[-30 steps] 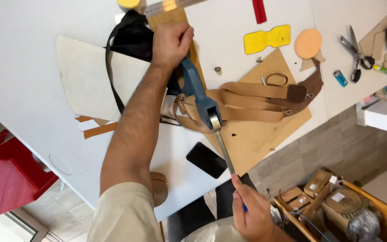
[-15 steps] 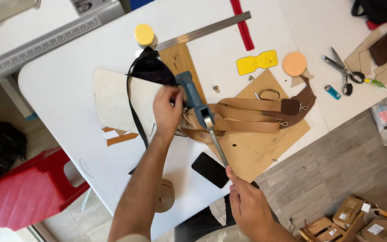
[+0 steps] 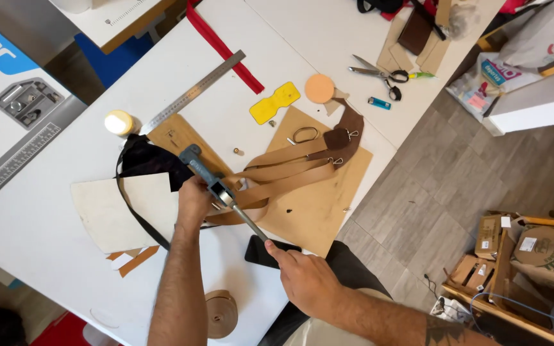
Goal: Installing metal rivets and hardware onto a leather strap using a hand press.
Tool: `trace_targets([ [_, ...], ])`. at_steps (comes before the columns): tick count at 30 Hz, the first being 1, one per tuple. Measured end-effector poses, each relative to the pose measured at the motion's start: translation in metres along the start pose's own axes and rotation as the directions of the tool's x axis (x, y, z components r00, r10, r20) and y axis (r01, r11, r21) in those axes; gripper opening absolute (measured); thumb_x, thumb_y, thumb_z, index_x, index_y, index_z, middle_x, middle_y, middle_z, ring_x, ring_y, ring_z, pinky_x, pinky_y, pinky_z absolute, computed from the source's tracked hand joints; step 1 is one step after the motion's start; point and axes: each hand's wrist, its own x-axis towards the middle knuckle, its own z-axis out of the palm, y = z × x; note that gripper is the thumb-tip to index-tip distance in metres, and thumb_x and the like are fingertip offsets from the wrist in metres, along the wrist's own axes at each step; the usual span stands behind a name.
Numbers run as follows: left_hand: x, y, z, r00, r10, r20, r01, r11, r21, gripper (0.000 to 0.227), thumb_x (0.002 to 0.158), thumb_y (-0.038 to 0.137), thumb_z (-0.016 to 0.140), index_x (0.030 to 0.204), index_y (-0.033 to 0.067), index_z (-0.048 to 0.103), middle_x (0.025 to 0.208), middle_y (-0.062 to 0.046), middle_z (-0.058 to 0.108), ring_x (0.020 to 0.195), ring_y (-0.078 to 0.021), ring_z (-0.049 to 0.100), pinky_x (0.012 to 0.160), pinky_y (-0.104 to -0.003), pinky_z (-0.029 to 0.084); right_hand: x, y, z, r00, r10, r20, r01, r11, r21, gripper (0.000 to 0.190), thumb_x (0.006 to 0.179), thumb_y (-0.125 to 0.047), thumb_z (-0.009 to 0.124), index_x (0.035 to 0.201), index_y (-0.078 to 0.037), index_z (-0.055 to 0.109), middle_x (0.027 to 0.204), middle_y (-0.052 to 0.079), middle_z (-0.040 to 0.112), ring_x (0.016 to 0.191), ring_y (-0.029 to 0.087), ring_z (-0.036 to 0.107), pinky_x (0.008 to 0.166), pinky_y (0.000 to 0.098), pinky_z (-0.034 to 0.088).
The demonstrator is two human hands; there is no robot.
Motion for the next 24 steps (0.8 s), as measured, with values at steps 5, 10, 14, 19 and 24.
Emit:
trace_targets([
  [5,0.007,-0.002,-0.002,0.99,-0.105,0.094,0.097,0.992,0.079,0.024,0.096,0.008,0.065,0.118,0.003,0.072,0.111,-0.013,0.076,0.104,-0.0216,0.074,0.097,-0.036,0.059,-0.001,0.003,0.005,0.997,0.063,0.041,-0.061,0.996,-0.065,0.055,0.085,-0.006,0.061,0.14,-0.005,0.055,0.078,0.01,0.067,0.056,0.031,0.064,0.051,0.0449,0.053],
  [10,0.004,0.003,-0.004,0.99,-0.11,0.089,0.102,0.991,0.08,0.023,0.097,0.015,0.068,0.117,0.0045,0.069,0.109,-0.012,0.074,0.105,-0.0208,0.073,0.098,-0.037,0.059,-0.002,0.003,0.006,0.997,0.058,0.045,-0.056,0.998,-0.043,0.056,0.085,-0.006,0.062,0.14,-0.006,0.054,0.077,0.01,0.066,0.056,0.031,0.064,0.051,0.045,0.052],
  [14,0.014,-0.006,0.002,0.996,-0.07,0.062,0.066,0.996,0.063,0.023,0.097,0.012,0.066,0.118,0.004,0.069,0.11,-0.013,0.075,0.103,-0.0207,0.074,0.094,-0.035,0.061,-0.001,0.005,0.005,0.996,0.069,0.049,-0.067,0.997,-0.044,0.057,0.085,-0.007,0.062,0.141,-0.007,0.054,0.078,0.009,0.068,0.057,0.03,0.064,0.051,0.0444,0.052],
  [19,0.011,-0.011,0.004,0.999,-0.047,0.001,0.047,0.999,0.018,0.015,0.093,0.0,0.067,0.107,0.0009,0.071,0.097,-0.011,0.075,0.089,-0.018,0.074,0.084,-0.03,0.063,0.02,-0.029,-0.049,0.945,0.256,0.204,-0.304,0.916,0.261,0.053,0.083,-0.01,0.065,0.135,-0.011,0.064,0.073,0.004,0.069,0.059,0.021,0.061,0.054,0.0354,0.05],
  [24,0.03,-0.056,0.025,0.992,0.069,-0.107,-0.063,0.996,0.059,0.018,0.082,0.015,0.074,0.097,0.0087,0.082,0.086,-0.012,0.078,0.094,-0.035,0.075,0.082,-0.046,0.055,0.091,-0.044,-0.081,0.908,0.063,0.413,-0.403,0.398,0.824,0.054,0.085,-0.032,0.077,0.122,0.005,0.063,0.051,0.016,0.062,0.039,0.015,0.051,0.035,0.0221,0.034],
])
